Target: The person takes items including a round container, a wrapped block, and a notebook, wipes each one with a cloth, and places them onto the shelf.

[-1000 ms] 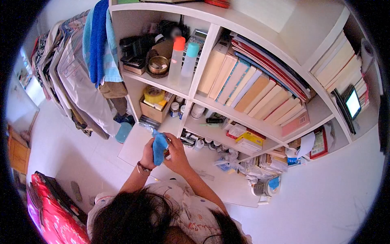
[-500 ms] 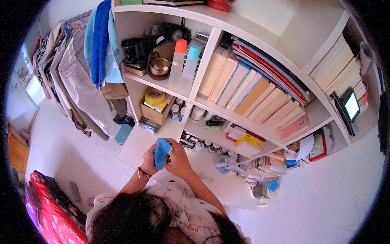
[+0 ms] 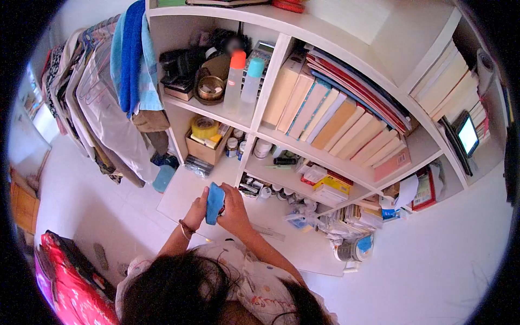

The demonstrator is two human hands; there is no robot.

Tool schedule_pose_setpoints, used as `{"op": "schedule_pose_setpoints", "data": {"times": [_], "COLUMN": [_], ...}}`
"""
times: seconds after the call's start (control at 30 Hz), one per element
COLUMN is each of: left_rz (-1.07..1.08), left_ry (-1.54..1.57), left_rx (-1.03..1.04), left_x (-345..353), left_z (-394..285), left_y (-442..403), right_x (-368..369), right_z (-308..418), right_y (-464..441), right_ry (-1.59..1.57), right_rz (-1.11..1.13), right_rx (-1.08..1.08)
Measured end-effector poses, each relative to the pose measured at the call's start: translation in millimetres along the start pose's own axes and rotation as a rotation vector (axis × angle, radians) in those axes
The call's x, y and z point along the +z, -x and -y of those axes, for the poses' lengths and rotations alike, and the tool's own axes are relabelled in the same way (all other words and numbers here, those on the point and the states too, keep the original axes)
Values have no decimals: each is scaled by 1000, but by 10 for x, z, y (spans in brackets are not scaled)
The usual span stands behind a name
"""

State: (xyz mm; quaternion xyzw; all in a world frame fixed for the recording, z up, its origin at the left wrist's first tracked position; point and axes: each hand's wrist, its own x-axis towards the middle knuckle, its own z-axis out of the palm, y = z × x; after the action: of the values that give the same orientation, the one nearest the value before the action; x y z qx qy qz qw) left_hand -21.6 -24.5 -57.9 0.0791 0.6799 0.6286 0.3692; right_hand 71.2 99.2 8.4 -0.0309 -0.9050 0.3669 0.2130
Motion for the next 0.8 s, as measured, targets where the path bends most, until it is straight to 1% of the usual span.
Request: {"op": "schedule_pose_setpoints", "data": {"times": [0.03,0.07,0.1,0.13,0.17,0.2,0.23,0.27,0.3,0.33,0.37,0.4,0.43,0.47,0.5,0.53,0.57,0.6,0.67,0.7,0.73,0.77,0.8], "left_rz": [-63,-64,-116,-169,-174,-182,-190,-198,-224,-257,-330,-389,-382,-313,-207,-217,-220,-228,-84,-95,-27,43,104], "left_ry": [-148,-145,-233,-322,-322,-391,-459,-455,-454,-455,-400,-389,-354,-217,47,-15,-76,-72,200,200,291,382,465], "left_rx": [10,10,53,95,93,131,164,153,203,243,114,177,236,260,312,354,402,398,360,351,323,295,353], "left_x": [13,15,14,6,-15,-45,-70,-80,-80,-63,-7,30,55,69,130,139,152,198,275,262,217,180,153], "left_z": [-89,-169,-242,-286,-313,-333,-339,-312,-248,-322,-406,-394,-345,-222,-169,-86,-26,-114,-368,-397,-433,-467,-403], "left_y": [67,123,175,197,188,183,193,158,98,161,217,230,235,172,157,159,136,188,395,397,388,359,244], "right_x": [-1,-10,-30,-47,-64,-89,-112,-140,-159,-87,-6,-45,-78,-25,16,7,3,0,-2,4,16,14,0], "right_z": [-23,-55,-71,-84,-97,-84,-62,-40,-16,-112,-176,-112,-45,-73,-112,-43,-42,-44,-9,21,58,81,96], "right_y": [4,7,8,12,3,-12,-2,-1,-8,-35,1,-33,-45,-15,-11,-22,-39,-66,-42,-27,-16,-8,6], "right_ry": [1,-120,-241,-242,-208,-176,-183,-141,-101,-183,-138,-103,-71,-76,-73,-94,-149,-165,-187,-115,-46,-58,-23], "right_rz": [1,42,87,92,111,130,138,155,181,101,56,51,46,2,-48,-81,-135,-154,-158,-176,-197,-192,-154], "right_rx": [0,22,43,42,-3,-47,-44,-5,32,-80,-11,-31,-51,-41,-34,13,-11,-1,19,-40,-97,-92,-123]}}
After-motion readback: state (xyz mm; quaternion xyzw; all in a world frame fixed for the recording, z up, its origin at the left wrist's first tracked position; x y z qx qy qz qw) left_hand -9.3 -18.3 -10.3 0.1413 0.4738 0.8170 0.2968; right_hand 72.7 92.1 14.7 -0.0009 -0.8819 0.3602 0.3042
